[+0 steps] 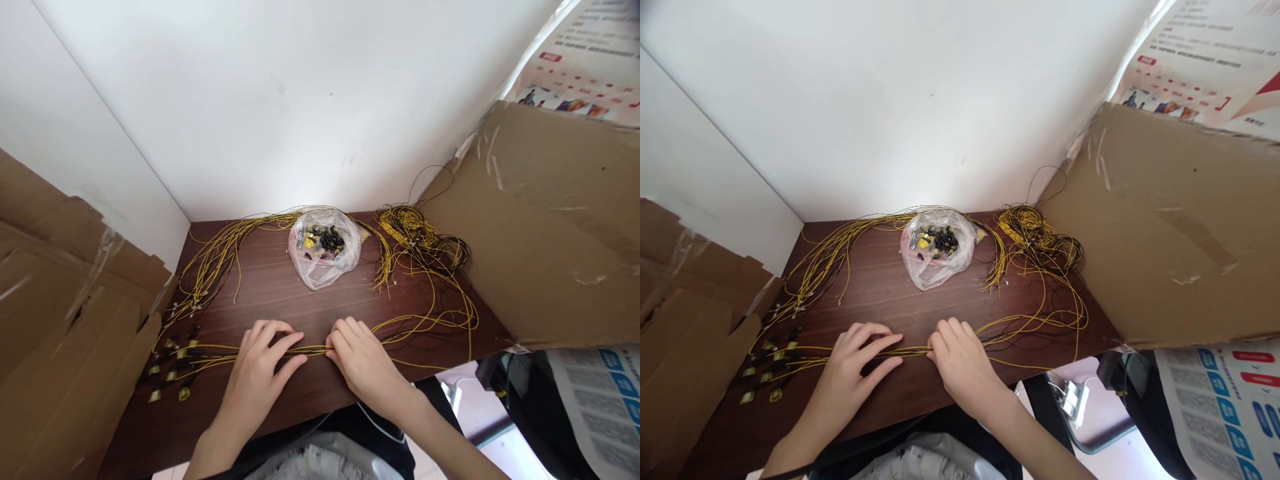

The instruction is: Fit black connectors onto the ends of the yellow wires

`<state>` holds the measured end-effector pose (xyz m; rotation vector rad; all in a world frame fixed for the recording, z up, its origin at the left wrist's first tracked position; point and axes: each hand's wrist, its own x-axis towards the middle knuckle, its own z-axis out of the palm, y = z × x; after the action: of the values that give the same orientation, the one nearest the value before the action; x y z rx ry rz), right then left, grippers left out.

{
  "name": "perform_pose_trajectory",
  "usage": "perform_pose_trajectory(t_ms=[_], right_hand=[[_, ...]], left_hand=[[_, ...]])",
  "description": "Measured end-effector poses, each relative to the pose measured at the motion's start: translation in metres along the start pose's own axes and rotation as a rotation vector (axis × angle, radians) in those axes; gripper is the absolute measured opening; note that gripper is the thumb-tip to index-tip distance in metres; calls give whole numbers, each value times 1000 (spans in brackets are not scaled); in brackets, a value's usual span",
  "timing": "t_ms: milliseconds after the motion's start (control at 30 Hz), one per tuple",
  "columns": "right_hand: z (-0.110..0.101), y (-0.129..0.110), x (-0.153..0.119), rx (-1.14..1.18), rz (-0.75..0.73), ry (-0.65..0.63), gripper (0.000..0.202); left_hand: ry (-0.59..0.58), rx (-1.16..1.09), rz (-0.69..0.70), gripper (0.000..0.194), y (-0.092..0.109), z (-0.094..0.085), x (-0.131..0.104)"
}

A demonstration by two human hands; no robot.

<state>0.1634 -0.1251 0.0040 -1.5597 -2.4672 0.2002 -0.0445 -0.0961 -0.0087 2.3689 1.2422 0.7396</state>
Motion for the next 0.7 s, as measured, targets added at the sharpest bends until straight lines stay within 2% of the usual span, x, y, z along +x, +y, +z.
perform_pose_trajectory(t_ms=[133, 300, 467, 600, 700], right_hand=[[-10, 0, 4, 63, 0, -37, 10], [-18, 7, 9, 135, -20, -118, 11], [-17, 12, 6, 136, -67, -108, 13], [-14, 7, 3, 155, -10, -83, 3], [-8, 0, 2, 128, 35, -58, 6]], left_hand=[[-12, -12, 33, 13, 5, 10, 7], [-35, -95, 28, 13, 3, 8, 7], [-101, -102, 45, 5, 2, 5, 6], [-101, -106, 57, 4, 1, 5, 6], [-72, -133, 73, 5, 0, 6, 6]])
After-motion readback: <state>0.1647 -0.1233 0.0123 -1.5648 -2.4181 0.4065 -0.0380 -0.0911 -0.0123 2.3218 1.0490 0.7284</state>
